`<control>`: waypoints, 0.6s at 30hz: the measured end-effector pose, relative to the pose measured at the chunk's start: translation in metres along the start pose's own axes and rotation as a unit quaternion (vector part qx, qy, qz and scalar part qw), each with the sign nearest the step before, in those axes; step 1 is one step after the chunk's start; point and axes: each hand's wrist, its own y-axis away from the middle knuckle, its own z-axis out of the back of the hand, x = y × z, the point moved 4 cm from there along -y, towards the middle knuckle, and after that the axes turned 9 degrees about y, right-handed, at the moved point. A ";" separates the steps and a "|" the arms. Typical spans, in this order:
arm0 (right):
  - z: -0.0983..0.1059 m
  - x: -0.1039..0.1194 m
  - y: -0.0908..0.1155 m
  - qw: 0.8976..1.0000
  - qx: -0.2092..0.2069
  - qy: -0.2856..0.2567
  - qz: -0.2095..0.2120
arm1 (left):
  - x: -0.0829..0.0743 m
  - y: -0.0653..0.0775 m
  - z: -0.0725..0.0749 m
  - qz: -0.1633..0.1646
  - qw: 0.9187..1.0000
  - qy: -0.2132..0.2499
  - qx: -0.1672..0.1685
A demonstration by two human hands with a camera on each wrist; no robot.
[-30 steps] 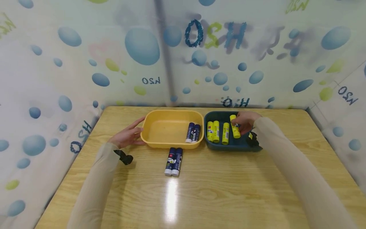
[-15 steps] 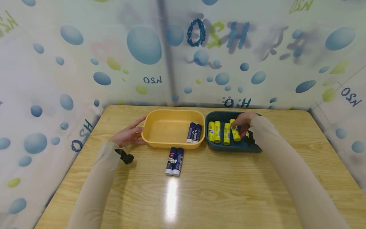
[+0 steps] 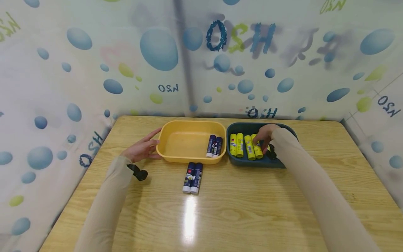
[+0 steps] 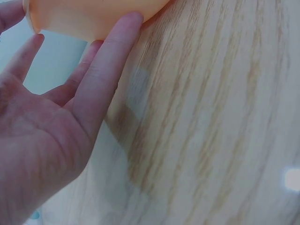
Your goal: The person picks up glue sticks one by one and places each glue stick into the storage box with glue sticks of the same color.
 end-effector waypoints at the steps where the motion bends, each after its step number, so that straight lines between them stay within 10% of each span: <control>1: 0.000 0.001 -0.001 1.000 0.001 0.002 0.003 | 0.000 0.000 0.000 0.001 1.000 0.001 0.000; 18: -0.001 0.003 -0.002 1.000 -0.012 -0.023 -0.006 | 0.001 -0.001 0.001 0.000 1.000 -0.005 -0.002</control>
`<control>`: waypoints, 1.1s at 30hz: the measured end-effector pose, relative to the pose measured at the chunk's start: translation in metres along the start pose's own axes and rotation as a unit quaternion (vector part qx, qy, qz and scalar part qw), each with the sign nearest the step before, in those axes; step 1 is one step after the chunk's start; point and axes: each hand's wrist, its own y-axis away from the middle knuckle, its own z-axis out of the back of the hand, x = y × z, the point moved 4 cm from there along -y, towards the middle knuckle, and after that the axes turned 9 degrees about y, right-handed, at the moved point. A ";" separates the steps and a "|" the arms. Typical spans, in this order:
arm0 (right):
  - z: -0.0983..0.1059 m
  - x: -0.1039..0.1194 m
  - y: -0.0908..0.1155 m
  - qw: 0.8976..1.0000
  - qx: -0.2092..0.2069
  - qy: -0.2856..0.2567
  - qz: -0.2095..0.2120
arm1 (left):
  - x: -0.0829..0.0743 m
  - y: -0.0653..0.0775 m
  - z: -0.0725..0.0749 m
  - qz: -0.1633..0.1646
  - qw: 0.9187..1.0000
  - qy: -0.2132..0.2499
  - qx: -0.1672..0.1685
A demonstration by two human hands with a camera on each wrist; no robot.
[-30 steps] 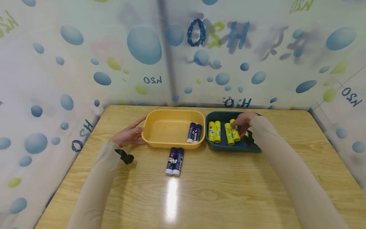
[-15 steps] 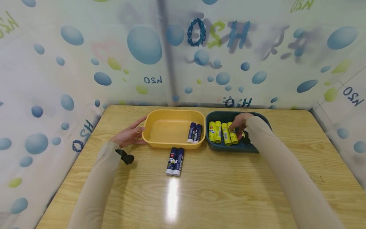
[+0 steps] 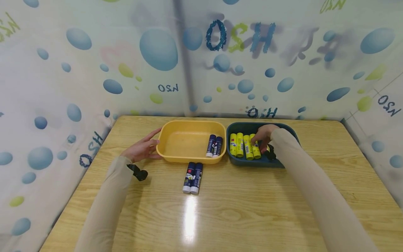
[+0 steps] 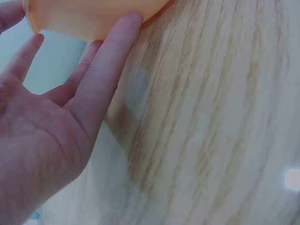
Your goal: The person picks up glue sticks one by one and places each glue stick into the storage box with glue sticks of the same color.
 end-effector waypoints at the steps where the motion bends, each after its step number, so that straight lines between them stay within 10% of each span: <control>1: 0.000 0.000 0.002 1.000 -0.006 0.000 -0.001 | 0.000 0.000 0.000 0.000 1.000 -0.002 0.000; 33: -0.013 0.012 0.061 0.987 -0.080 -0.001 0.137 | 0.000 0.001 -0.001 -0.003 1.000 -0.006 0.004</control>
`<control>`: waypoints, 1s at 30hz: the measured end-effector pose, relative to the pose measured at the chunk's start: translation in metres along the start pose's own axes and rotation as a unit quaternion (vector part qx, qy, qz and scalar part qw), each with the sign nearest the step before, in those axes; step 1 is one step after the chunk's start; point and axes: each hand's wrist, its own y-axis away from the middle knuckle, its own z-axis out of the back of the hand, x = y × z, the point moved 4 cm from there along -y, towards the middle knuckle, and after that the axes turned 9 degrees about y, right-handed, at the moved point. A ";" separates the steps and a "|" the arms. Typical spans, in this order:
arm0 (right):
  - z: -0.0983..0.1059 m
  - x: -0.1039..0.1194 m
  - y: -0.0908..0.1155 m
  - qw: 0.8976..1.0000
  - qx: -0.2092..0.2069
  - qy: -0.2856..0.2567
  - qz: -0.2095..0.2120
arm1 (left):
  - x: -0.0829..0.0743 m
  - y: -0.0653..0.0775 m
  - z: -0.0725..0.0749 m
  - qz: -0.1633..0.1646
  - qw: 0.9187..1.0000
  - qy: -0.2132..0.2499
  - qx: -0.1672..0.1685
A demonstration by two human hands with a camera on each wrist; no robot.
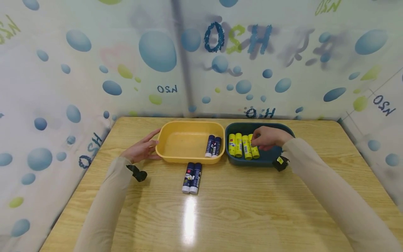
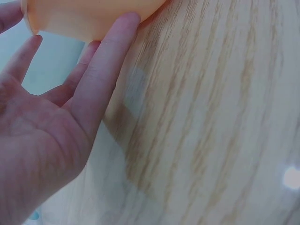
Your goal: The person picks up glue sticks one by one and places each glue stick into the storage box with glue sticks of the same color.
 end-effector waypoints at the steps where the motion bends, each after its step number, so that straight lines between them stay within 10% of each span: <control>1: 0.000 0.002 0.001 1.000 0.000 0.000 0.006 | 0.000 0.000 0.000 0.000 1.000 0.002 0.000; 30: -0.020 0.044 0.020 0.998 -0.018 0.011 0.059 | 0.000 0.001 -0.001 0.004 1.000 0.002 -0.004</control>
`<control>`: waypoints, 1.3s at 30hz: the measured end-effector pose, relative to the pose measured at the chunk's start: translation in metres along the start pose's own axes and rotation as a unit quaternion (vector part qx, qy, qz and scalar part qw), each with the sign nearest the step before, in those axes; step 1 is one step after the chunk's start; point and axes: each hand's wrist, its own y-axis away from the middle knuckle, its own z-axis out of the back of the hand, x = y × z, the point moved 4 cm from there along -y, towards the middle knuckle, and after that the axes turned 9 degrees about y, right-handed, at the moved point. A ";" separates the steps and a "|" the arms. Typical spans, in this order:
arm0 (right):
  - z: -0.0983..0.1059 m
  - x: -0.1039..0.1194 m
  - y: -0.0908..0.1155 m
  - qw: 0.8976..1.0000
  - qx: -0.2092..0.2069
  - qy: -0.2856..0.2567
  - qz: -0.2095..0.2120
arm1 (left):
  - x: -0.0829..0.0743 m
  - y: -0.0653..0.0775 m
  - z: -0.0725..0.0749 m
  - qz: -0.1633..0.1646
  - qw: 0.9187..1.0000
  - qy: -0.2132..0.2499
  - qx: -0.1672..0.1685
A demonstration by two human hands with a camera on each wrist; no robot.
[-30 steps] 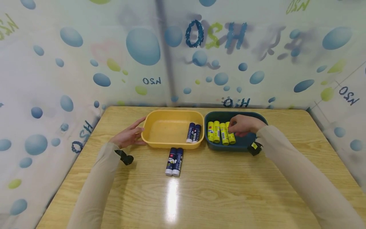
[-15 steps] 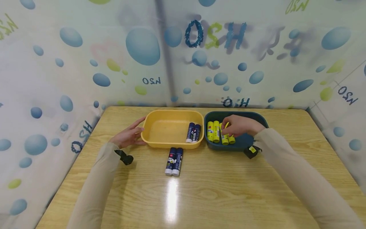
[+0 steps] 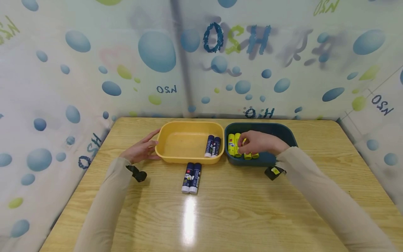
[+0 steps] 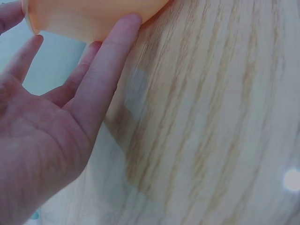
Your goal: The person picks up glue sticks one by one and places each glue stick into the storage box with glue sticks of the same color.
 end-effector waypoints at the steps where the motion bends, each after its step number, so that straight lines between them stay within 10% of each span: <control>1: -0.001 0.000 0.001 1.000 -0.001 0.001 -0.003 | 0.000 0.000 0.000 0.000 1.000 0.000 0.001; 23: -0.007 -0.030 0.040 0.999 -0.037 -0.014 0.028 | -0.011 0.012 0.002 -0.002 0.990 -0.139 -0.005; 39: -0.006 -0.082 0.061 0.995 -0.073 -0.063 0.022 | -0.018 0.066 -0.004 0.043 0.969 -0.241 -0.045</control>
